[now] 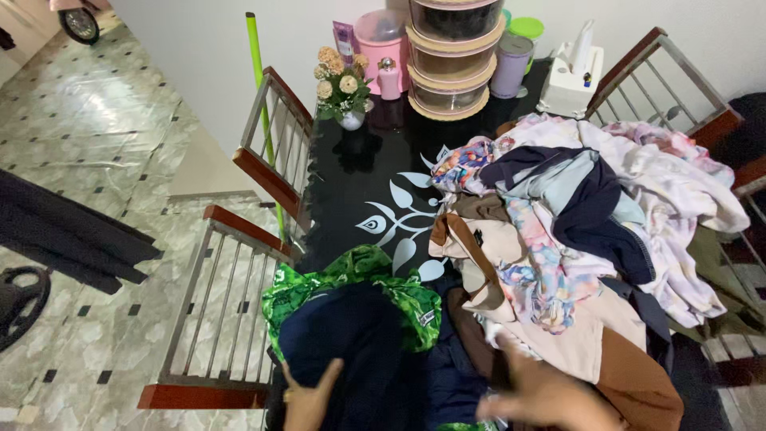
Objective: The person picks up clothing items from a table, shakes them out, and folds them one at a time on the table surface.
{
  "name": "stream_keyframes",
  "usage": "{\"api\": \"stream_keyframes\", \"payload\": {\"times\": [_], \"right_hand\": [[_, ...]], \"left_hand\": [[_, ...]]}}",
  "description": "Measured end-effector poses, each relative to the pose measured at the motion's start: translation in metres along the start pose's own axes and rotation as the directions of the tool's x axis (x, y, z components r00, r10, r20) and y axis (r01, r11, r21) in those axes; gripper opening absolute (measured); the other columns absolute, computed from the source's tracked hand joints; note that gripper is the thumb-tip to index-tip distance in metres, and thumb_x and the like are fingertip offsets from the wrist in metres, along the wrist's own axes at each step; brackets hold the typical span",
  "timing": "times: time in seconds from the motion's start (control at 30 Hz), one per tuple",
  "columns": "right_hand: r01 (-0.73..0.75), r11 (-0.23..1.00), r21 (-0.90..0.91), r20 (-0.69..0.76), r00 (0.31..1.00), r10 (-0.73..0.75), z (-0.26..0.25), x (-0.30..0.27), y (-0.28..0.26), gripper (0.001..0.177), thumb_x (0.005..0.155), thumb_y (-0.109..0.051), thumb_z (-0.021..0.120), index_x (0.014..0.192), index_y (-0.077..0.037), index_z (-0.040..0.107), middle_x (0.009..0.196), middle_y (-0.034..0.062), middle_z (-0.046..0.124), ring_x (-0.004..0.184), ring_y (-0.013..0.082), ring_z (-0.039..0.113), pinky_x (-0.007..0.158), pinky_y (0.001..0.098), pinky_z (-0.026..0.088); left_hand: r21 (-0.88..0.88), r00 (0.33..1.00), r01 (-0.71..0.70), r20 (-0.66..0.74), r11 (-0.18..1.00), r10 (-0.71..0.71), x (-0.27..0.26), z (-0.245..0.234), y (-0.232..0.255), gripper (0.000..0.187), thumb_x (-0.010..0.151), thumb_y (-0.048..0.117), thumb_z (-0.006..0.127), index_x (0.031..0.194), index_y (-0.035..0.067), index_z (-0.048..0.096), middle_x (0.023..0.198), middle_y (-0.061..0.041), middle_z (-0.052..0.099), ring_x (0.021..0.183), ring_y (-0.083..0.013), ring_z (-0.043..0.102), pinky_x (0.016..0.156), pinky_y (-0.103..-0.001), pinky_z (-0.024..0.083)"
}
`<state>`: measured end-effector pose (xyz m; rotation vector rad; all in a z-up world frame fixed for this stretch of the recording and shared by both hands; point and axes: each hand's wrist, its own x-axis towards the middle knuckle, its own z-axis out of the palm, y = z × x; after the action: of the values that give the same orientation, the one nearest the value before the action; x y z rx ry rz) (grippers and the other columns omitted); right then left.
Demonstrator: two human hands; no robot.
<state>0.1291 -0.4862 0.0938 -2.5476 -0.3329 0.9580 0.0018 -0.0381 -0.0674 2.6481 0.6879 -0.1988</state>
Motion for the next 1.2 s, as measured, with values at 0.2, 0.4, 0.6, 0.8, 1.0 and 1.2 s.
{"api": "stream_keyframes", "payload": {"times": [0.2,0.4,0.6,0.8,1.0,1.2], "right_hand": [[-0.432,0.865,-0.256,-0.255,0.893,0.371,0.108,0.031,-0.050,0.097,0.080,-0.025,0.080,0.157,-0.040,0.022,0.137,0.0206,0.046,0.117,0.0414,0.058,0.096,0.0438,0.056],[0.390,0.888,0.246,-0.734,0.673,-0.092,0.057,0.042,-0.037,0.053,0.070,0.000,0.070,0.123,-0.007,0.064,0.107,0.0203,0.070,0.106,0.0363,0.067,0.094,0.0397,0.053],[0.572,0.817,-0.078,-0.964,0.166,-0.208,-0.128,0.027,-0.038,0.070,0.063,0.013,0.050,0.132,0.007,0.058,0.118,0.0249,0.069,0.117,0.0361,0.065,0.104,0.0389,0.046],[0.482,0.863,0.153,-0.978,0.200,0.062,-0.302,0.071,0.019,0.047,0.082,-0.011,0.070,0.128,-0.006,0.059,0.112,0.0170,0.071,0.090,0.0347,0.069,0.080,0.0376,0.051],[0.467,0.828,0.311,-0.684,0.715,-0.147,-0.260,0.138,0.181,0.090,0.087,-0.023,0.071,0.160,-0.010,0.021,0.150,0.0189,0.050,0.135,0.0297,0.048,0.109,0.0336,0.036],[0.422,0.789,0.447,-0.769,0.632,0.097,-0.245,0.127,0.251,0.073,0.095,-0.019,0.062,0.160,-0.007,0.032,0.137,0.0297,0.055,0.124,0.0396,0.056,0.099,0.0440,0.042]], "left_hand": [[-0.837,0.867,0.489,0.436,0.244,-0.241,0.034,0.026,0.036,0.073,0.085,0.034,0.084,0.128,-0.021,0.064,0.135,-0.041,0.070,0.123,-0.0495,0.067,0.104,-0.048,0.053],[-0.632,0.802,-0.574,-0.306,0.520,0.513,-0.005,-0.017,0.146,0.056,0.099,0.031,0.053,0.148,0.005,0.051,0.151,-0.010,0.055,0.143,-0.0237,0.051,0.121,-0.036,0.034],[-0.615,0.383,0.716,-0.050,-0.331,0.922,0.068,-0.164,0.316,0.046,0.102,0.039,0.052,0.121,-0.001,0.062,0.110,-0.011,0.069,0.096,-0.0171,0.069,0.080,-0.028,0.058],[-0.960,0.782,-0.069,-0.220,-0.270,0.583,0.170,-0.211,0.513,0.082,0.093,0.064,0.057,0.130,-0.009,0.062,0.127,-0.025,0.063,0.119,-0.0321,0.063,0.101,-0.036,0.049],[-0.366,0.800,-0.598,-0.223,0.713,0.557,0.203,-0.110,0.549,0.115,0.095,0.084,0.046,0.149,-0.017,0.034,0.153,-0.044,0.026,0.144,-0.0553,0.031,0.119,-0.050,0.026],[-0.254,0.821,-0.557,-0.316,0.791,0.476,0.156,-0.119,0.580,0.110,0.081,0.080,0.050,0.154,-0.001,0.036,0.160,-0.033,0.030,0.138,-0.0511,0.037,0.116,-0.052,0.030]]}}
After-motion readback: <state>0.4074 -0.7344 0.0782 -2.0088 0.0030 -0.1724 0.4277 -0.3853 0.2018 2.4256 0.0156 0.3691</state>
